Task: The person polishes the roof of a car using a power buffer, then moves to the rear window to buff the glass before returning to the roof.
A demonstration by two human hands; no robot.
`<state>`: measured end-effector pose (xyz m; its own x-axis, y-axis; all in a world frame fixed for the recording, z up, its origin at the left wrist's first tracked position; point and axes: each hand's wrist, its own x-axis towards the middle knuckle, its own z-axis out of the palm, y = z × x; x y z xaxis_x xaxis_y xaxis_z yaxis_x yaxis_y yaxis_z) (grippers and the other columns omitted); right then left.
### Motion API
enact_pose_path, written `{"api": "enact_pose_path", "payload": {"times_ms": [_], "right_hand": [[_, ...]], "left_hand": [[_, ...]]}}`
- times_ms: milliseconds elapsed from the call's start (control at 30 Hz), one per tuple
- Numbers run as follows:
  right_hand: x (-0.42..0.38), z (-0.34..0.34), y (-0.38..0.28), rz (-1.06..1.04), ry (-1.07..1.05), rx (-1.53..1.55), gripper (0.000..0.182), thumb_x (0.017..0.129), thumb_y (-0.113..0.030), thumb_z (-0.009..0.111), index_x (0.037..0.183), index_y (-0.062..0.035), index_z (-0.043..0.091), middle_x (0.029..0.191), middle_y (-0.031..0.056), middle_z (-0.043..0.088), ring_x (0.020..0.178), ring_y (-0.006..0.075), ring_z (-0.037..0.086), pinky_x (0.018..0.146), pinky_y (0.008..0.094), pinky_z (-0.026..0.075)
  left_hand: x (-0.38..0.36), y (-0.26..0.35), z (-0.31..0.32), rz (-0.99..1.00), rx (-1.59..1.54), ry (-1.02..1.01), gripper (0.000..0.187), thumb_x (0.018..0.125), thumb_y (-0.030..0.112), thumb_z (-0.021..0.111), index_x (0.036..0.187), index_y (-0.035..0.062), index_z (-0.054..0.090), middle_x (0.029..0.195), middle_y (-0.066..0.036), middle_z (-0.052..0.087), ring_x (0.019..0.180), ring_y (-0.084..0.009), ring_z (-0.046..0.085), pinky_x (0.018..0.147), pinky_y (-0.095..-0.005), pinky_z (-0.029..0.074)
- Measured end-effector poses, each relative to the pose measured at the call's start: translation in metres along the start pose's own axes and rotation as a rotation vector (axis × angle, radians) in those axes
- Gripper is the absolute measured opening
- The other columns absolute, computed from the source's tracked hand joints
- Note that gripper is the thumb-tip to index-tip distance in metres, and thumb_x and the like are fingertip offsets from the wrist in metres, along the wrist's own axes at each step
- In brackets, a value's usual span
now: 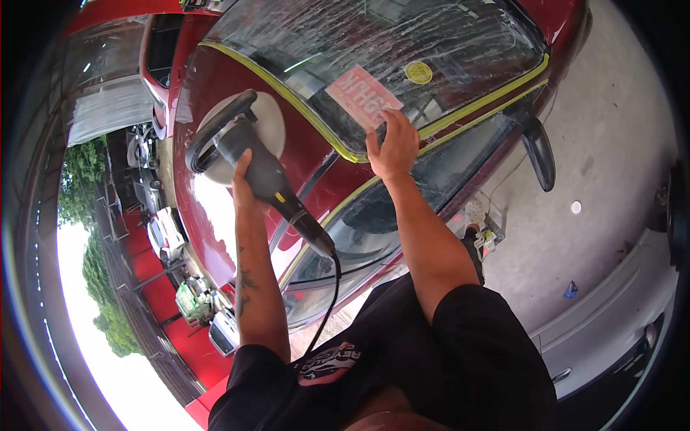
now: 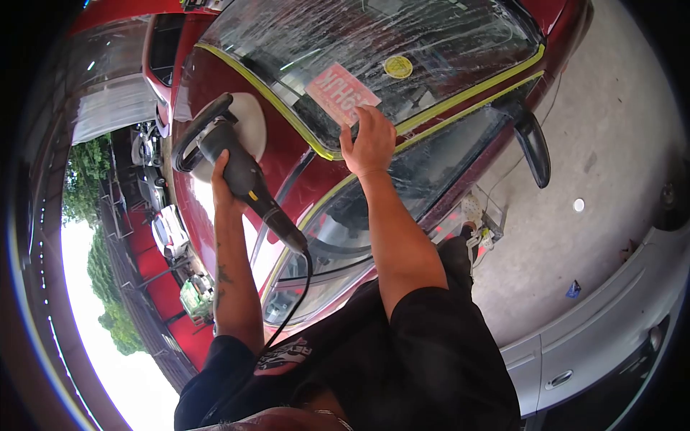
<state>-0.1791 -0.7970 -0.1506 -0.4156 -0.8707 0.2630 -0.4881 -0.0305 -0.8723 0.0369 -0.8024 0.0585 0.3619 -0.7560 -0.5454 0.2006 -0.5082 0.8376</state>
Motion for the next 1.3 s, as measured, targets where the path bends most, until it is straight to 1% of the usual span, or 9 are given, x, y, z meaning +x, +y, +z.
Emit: {"api": "enact_pose_path", "payload": {"times_ms": [100, 267, 400, 600, 633, 933, 1033, 1133, 1300], "right_hand": [[0.0, -0.001, 0.0, 0.001, -0.003, 0.011, 0.045, 0.088, -0.026, 0.073, 0.128, -0.0109, 0.058, 0.129, 0.0093, 0.062, 0.12, 0.0317, 0.059, 0.103, 0.0475, 0.042], [0.002, -0.002, 0.0, -0.006, -0.015, 0.015, 0.045, 0.088, -0.025, 0.073, 0.128, -0.0104, 0.059, 0.128, 0.009, 0.062, 0.12, 0.0318, 0.059, 0.103, 0.0472, 0.042], [0.002, -0.004, -0.001, -0.026, -0.012, 0.006, 0.044, 0.089, -0.024, 0.073, 0.128, -0.01, 0.059, 0.128, 0.0095, 0.062, 0.119, 0.0316, 0.059, 0.102, 0.0466, 0.043], [0.001, -0.004, 0.0, -0.039, -0.017, -0.021, 0.044, 0.089, -0.024, 0.073, 0.128, -0.0096, 0.06, 0.129, 0.0098, 0.062, 0.118, 0.0314, 0.06, 0.102, 0.0466, 0.043], [0.001, -0.004, 0.0, -0.039, -0.021, -0.024, 0.044, 0.089, -0.024, 0.073, 0.128, -0.0095, 0.06, 0.129, 0.0099, 0.062, 0.118, 0.0315, 0.06, 0.101, 0.0466, 0.043], [0.002, -0.006, 0.0, -0.073, -0.042, -0.025, 0.045, 0.087, -0.021, 0.072, 0.129, -0.0107, 0.061, 0.131, 0.0104, 0.062, 0.118, 0.032, 0.061, 0.1, 0.0462, 0.043], [0.003, -0.006, 0.001, -0.08, -0.058, -0.025, 0.046, 0.087, -0.02, 0.071, 0.13, -0.0109, 0.06, 0.131, 0.0104, 0.062, 0.118, 0.0318, 0.061, 0.1, 0.0463, 0.043], [0.003, -0.006, 0.002, -0.091, -0.075, -0.038, 0.046, 0.086, -0.02, 0.071, 0.13, -0.011, 0.06, 0.131, 0.0104, 0.062, 0.119, 0.0319, 0.06, 0.101, 0.0464, 0.043], [0.004, -0.007, 0.001, -0.095, -0.064, -0.05, 0.046, 0.087, -0.021, 0.07, 0.13, -0.0118, 0.06, 0.131, 0.01, 0.062, 0.119, 0.0323, 0.06, 0.101, 0.0468, 0.043]], "left_hand": [[0.031, 0.017, -0.021, 0.036, 0.005, -0.005, 0.042, 0.095, 0.039, 0.068, 0.11, 0.001, 0.061, 0.088, -0.014, 0.069, 0.076, -0.0287, 0.07, 0.072, -0.0431, 0.061], [0.072, 0.037, -0.036, 0.079, -0.092, -0.008, 0.044, 0.094, 0.041, 0.069, 0.11, 0.0008, 0.061, 0.088, -0.015, 0.068, 0.076, -0.0294, 0.07, 0.072, -0.0443, 0.061], [0.058, 0.034, -0.018, 0.031, -0.102, 0.006, 0.046, 0.093, 0.042, 0.068, 0.11, 0.0001, 0.06, 0.087, -0.016, 0.068, 0.076, -0.0318, 0.07, 0.071, -0.0454, 0.06], [0.04, 0.007, 0.006, 0.066, -0.079, -0.078, 0.048, 0.093, 0.042, 0.067, 0.113, -0.0001, 0.059, 0.087, -0.016, 0.067, 0.076, -0.0324, 0.069, 0.071, -0.0461, 0.06], [0.045, 0.008, 0.011, 0.115, -0.062, -0.024, 0.048, 0.093, 0.042, 0.068, 0.114, -0.0003, 0.058, 0.087, -0.016, 0.066, 0.075, -0.0322, 0.069, 0.071, -0.0465, 0.06], [0.163, 0.085, -0.014, 0.135, -0.061, -0.084, 0.046, 0.092, 0.037, 0.071, 0.116, -0.0002, 0.058, 0.089, -0.016, 0.068, 0.077, -0.0337, 0.07, 0.075, -0.0489, 0.061], [0.198, 0.115, -0.024, 0.048, -0.1, -0.084, 0.049, 0.09, 0.037, 0.073, 0.118, 0.0003, 0.058, 0.091, -0.016, 0.068, 0.079, -0.034, 0.07, 0.076, -0.0499, 0.061], [0.221, 0.135, -0.026, 0.035, -0.081, -0.015, 0.051, 0.088, 0.038, 0.075, 0.119, 0.0015, 0.057, 0.093, -0.016, 0.068, 0.082, -0.0339, 0.07, 0.077, -0.0506, 0.061], [0.23, 0.144, -0.032, -0.041, -0.12, -0.107, 0.049, 0.089, 0.038, 0.074, 0.12, 0.0029, 0.057, 0.092, -0.015, 0.067, 0.082, -0.0328, 0.069, 0.077, -0.0505, 0.06]]}}
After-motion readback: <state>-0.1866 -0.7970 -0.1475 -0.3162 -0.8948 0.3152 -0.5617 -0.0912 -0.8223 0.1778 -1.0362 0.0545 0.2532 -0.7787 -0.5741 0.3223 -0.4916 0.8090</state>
